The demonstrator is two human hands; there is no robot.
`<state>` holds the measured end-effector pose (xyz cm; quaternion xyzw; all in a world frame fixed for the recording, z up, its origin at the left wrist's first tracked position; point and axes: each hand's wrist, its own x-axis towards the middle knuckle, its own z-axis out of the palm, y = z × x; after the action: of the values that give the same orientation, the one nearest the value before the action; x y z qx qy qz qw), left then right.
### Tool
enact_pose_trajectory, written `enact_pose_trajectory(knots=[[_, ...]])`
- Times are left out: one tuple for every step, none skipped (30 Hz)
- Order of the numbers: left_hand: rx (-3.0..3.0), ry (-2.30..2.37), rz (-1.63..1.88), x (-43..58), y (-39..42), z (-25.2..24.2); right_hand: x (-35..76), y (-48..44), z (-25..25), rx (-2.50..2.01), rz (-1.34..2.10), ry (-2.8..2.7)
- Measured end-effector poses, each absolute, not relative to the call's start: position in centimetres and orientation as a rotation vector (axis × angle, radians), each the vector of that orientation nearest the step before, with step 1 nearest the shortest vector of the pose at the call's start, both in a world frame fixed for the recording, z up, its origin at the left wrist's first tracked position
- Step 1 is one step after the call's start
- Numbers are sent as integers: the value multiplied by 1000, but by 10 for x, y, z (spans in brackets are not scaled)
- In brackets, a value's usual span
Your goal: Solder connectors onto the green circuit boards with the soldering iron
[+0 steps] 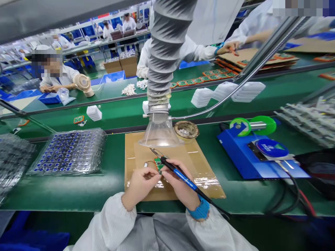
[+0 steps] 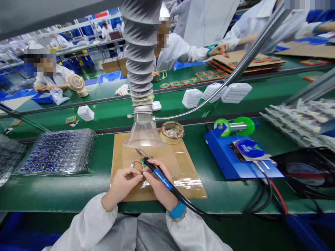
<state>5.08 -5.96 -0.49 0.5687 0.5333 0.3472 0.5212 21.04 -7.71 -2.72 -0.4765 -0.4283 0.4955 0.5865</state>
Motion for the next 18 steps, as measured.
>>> enact_pose_trajectory(knots=[[1391,1270,826,51,-59,-4,210,-76,-27,-1110,1175,-988],[1416,1261,822,51,-59,-3,211,-76,-27,-1104,1199,-980],[1439,1252,818,51,-58,-1,211,-75,-27,-1093,1223,-974],[1463,1243,815,51,-58,0,212,-75,-28,-1076,1243,-968],[1485,1236,812,51,-57,0,212,-74,-29,-1060,1257,-963],[1507,1230,808,50,-56,1,212,-74,-30,-1048,1263,-959],[1525,1225,803,50,-55,1,212,-74,-31,-1045,1260,-956],[1538,1222,799,50,-55,1,212,-73,-31,-1048,1248,-956],[1546,1221,796,50,-54,0,212,-73,-32,-1058,1228,-958],[1546,1222,795,50,-53,-1,211,-73,-32,-1070,1204,-960],[1541,1226,793,50,-53,-2,211,-73,-32,-1085,1178,-960],[1532,1233,790,50,-52,-3,210,-73,-32,-1100,1151,-957],[1525,1240,784,50,-52,-4,208,-73,-33,-1118,1126,-952],[1522,1247,776,51,-52,-5,207,-73,-33,-1139,1104,-948],[1527,1254,771,51,-52,-6,206,-73,-35,-1162,1084,-950],[1542,1260,771,50,-52,-7,205,-73,-36,-1181,1066,-962],[1567,1265,775,50,-52,-8,205,-73,-38,-1192,1046,-981],[1607,1271,786,49,-51,-9,205,-73,-39,-1198,1022,-1000]])
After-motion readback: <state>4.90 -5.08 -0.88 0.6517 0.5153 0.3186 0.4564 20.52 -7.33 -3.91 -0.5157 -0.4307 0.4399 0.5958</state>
